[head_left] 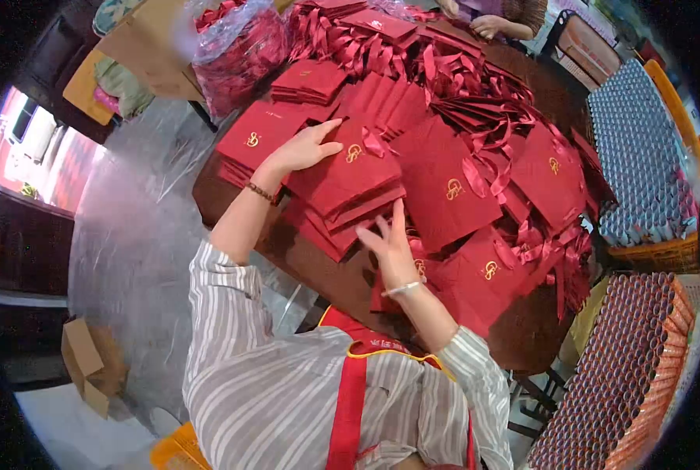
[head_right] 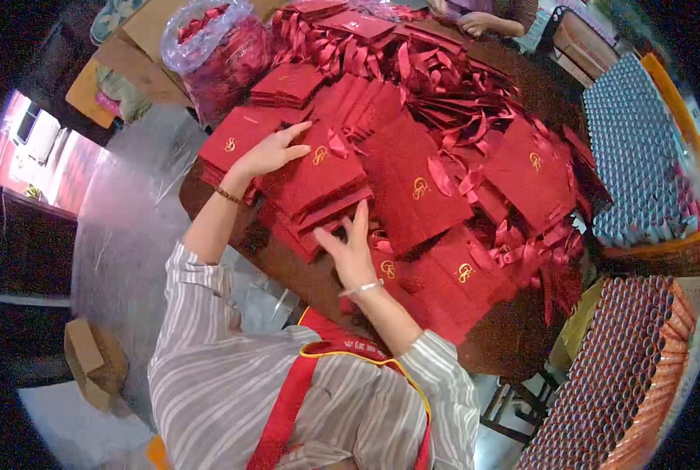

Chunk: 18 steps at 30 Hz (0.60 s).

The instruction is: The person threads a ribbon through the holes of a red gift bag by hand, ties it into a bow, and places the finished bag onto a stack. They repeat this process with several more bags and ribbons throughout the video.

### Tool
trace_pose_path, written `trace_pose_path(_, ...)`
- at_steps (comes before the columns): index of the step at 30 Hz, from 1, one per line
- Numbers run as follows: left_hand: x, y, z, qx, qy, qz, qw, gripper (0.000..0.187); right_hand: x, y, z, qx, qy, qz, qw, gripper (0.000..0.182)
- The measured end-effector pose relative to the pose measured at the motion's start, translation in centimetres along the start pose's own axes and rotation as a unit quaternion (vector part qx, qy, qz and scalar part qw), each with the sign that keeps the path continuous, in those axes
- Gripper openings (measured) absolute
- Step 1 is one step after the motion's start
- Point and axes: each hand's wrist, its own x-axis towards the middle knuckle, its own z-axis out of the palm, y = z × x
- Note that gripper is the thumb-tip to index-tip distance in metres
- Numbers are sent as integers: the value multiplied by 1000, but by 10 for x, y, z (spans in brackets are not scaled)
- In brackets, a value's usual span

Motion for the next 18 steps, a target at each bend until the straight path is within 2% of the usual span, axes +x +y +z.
trace_pose_path(2, -3, -1, 1, 1, -19, -16, 1000, 62, 17, 13, -3, -19, 43, -14, 999, 92)
trace_pose_path(4, -5, -2, 4, -3, -35, -26, 999, 70, 22, 14, -2, -49, 78, 14, 996, 93)
trace_pose_path(6, -5, -3, 15, 122, 4, -57, 991, 75, 20, 17, -5, -46, 71, 34, 996, 95)
trace_pose_path(7, -4, -4, 16, 63, 1, -41, 997, 78, 18, 19, -7, -25, 76, 43, 996, 95)
trace_pose_path(10, -8, 0, 23, -4, 13, -29, 999, 77, 12, 14, -7, 42, 96, 51, 993, 90)
trace_pose_path(12, -23, 19, 31, 1, 35, -24, 999, 73, 4, 5, -3, 157, 68, 29, 985, 87)
trace_pose_path(14, -39, 30, 44, 40, 56, -24, 997, 76, -3, 2, 3, 153, 61, -1, 986, 78)
trace_pose_path(15, -49, 31, 48, -37, 66, -5, 997, 82, -7, 1, 3, 178, 45, 11, 983, 77)
trace_pose_path(17, -57, 31, 41, 5, 68, -46, 997, 91, -10, -3, 7, 204, 28, 26, 978, 76)
trace_pose_path(18, -61, 32, 36, 45, 76, -64, 994, 93, -12, -6, 8, 238, 41, 63, 968, 68)
